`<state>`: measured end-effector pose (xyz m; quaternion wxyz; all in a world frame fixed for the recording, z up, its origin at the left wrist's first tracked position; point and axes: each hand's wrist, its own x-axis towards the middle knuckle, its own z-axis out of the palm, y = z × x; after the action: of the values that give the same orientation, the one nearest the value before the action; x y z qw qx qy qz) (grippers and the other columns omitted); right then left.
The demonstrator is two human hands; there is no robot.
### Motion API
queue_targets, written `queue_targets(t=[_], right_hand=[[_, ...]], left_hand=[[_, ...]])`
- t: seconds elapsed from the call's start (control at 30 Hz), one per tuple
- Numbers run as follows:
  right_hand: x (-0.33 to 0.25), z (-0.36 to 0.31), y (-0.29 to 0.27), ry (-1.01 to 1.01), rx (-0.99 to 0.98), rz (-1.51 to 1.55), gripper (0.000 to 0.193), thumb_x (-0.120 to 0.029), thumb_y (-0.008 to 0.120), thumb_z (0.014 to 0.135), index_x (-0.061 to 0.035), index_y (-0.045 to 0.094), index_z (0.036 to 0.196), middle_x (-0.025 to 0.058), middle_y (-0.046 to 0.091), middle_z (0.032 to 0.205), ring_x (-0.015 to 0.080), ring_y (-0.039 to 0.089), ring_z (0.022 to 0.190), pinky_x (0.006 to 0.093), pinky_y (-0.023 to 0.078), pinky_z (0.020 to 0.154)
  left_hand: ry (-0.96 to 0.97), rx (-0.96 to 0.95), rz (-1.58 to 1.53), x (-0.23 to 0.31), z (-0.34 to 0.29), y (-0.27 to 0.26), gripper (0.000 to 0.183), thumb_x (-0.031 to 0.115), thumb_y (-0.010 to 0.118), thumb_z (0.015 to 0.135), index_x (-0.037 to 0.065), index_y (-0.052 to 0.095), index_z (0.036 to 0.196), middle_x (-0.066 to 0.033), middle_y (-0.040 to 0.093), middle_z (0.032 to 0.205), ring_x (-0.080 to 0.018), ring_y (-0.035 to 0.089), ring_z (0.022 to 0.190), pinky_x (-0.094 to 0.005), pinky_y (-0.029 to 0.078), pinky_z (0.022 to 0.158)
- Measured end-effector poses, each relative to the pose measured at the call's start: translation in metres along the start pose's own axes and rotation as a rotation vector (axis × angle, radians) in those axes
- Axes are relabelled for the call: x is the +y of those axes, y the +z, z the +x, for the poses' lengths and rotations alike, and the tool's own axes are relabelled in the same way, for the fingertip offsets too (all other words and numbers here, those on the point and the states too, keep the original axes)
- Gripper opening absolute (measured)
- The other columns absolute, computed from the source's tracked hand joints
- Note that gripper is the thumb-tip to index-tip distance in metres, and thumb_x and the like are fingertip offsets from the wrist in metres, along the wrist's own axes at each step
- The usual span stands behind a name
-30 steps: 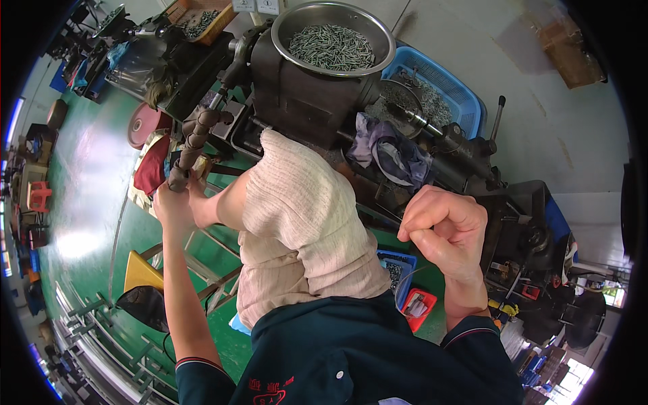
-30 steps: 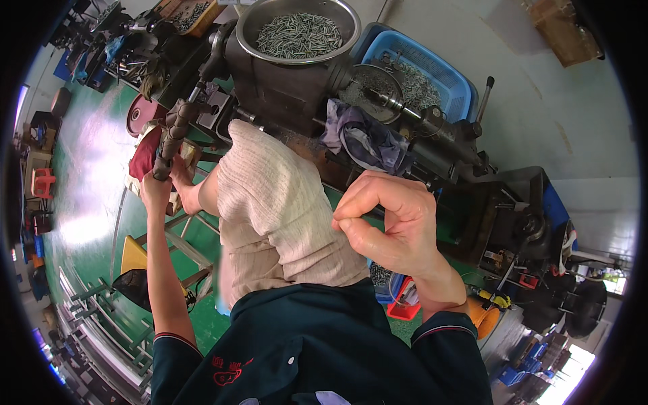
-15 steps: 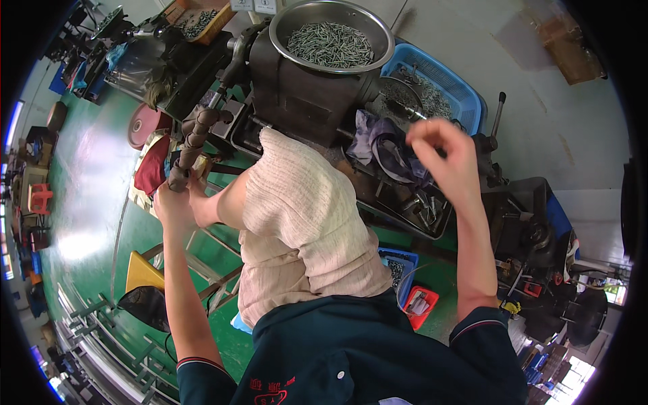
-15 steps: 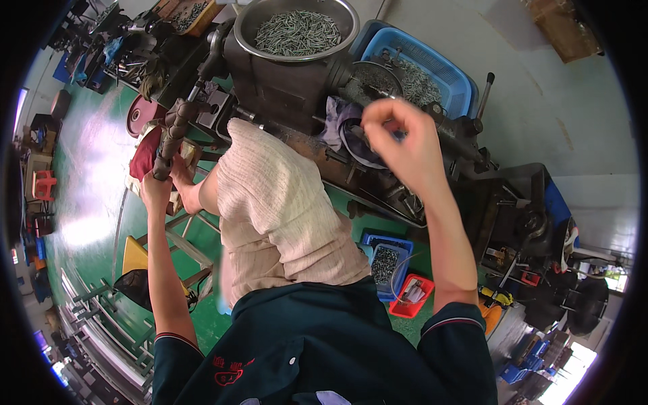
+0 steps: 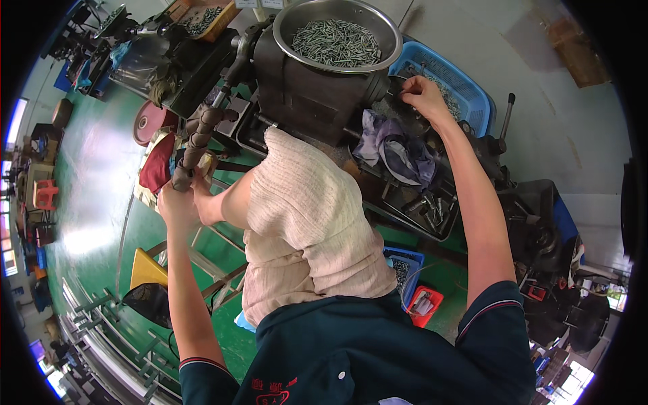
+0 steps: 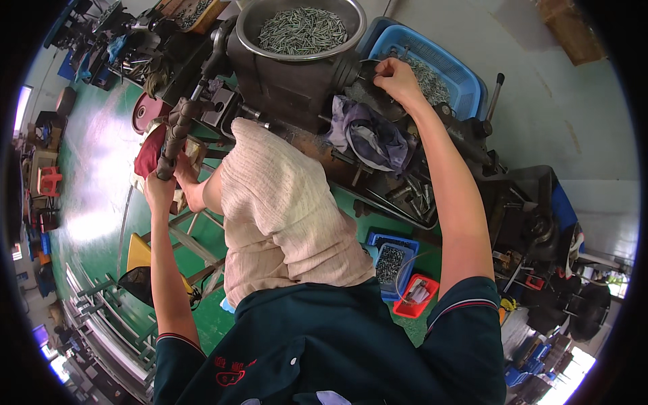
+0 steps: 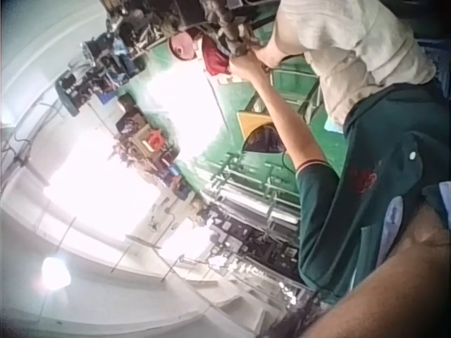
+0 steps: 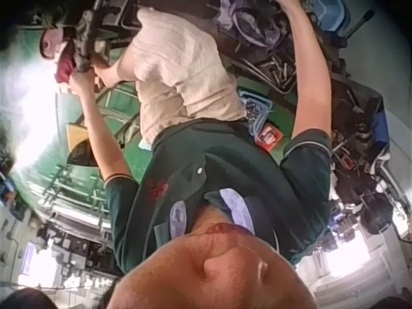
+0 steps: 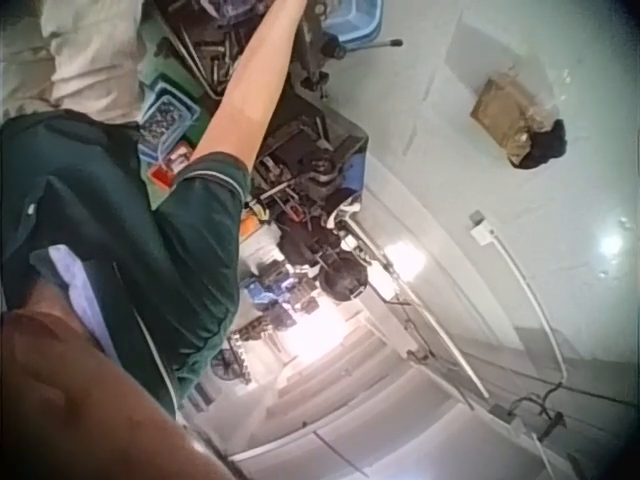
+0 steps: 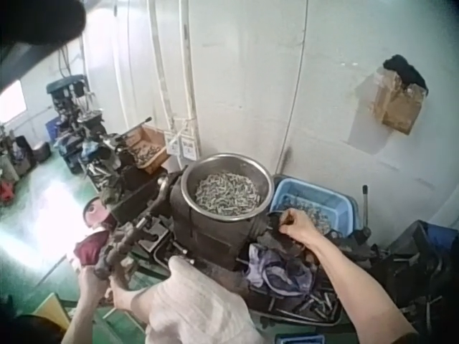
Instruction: The person operates a bench machine by picking up metal pins from a bowl, inserting them into the machine fixture, and engaging the machine levers to process the pins.
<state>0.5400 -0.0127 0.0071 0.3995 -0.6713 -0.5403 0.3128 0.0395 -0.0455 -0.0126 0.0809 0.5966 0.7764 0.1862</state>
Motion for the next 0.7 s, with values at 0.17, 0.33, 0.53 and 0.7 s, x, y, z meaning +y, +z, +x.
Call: queue_targets(t=[0.17, 0.33, 0.53, 0.7], right_hand=[[-0.009, 0.001, 0.005, 0.033, -0.067, -0.038, 0.013, -0.003, 0.061, 0.061, -0.0007, 0.054, 0.072, 0.0019, 0.053, 0.066, 0.0100, 0.048, 0.062, 0.0225, 0.039, 0.059], [-0.009, 0.002, 0.004, 0.023, -0.090, 0.030, 0.012, -0.001, 0.060, 0.060, -0.0017, 0.053, 0.070, 0.0007, 0.052, 0.065, 0.0093, 0.047, 0.061, 0.0218, 0.038, 0.058], [-0.008, 0.003, 0.008, 0.005, -0.103, 0.027, 0.012, -0.002, 0.061, 0.060, -0.0018, 0.052, 0.069, 0.0008, 0.051, 0.064, 0.0095, 0.047, 0.060, 0.0221, 0.038, 0.057], [-0.008, 0.002, 0.008, -0.002, -0.099, -0.001, 0.013, -0.002, 0.061, 0.060, -0.0020, 0.051, 0.068, 0.0007, 0.050, 0.064, 0.0094, 0.046, 0.060, 0.0222, 0.037, 0.057]], left_hand=[[-0.029, -0.021, -0.031, 0.005, -0.002, -0.005, 0.021, 0.019, 0.058, 0.066, 0.002, 0.061, 0.078, -0.0199, 0.058, 0.068, -0.0343, 0.058, 0.068, -0.0393, 0.044, 0.061], [0.007, 0.005, 0.015, -0.005, 0.003, 0.003, 0.022, 0.020, 0.058, 0.066, 0.001, 0.061, 0.078, -0.0198, 0.058, 0.068, -0.0337, 0.058, 0.068, -0.0392, 0.044, 0.061], [0.000, 0.010, 0.032, -0.008, 0.003, 0.005, 0.022, 0.019, 0.058, 0.065, 0.001, 0.061, 0.078, -0.0200, 0.058, 0.067, -0.0341, 0.058, 0.068, -0.0394, 0.044, 0.060], [0.012, 0.012, 0.033, -0.007, 0.003, 0.004, 0.022, 0.019, 0.058, 0.065, 0.001, 0.060, 0.077, -0.0202, 0.058, 0.067, -0.0348, 0.058, 0.068, -0.0397, 0.044, 0.061]])
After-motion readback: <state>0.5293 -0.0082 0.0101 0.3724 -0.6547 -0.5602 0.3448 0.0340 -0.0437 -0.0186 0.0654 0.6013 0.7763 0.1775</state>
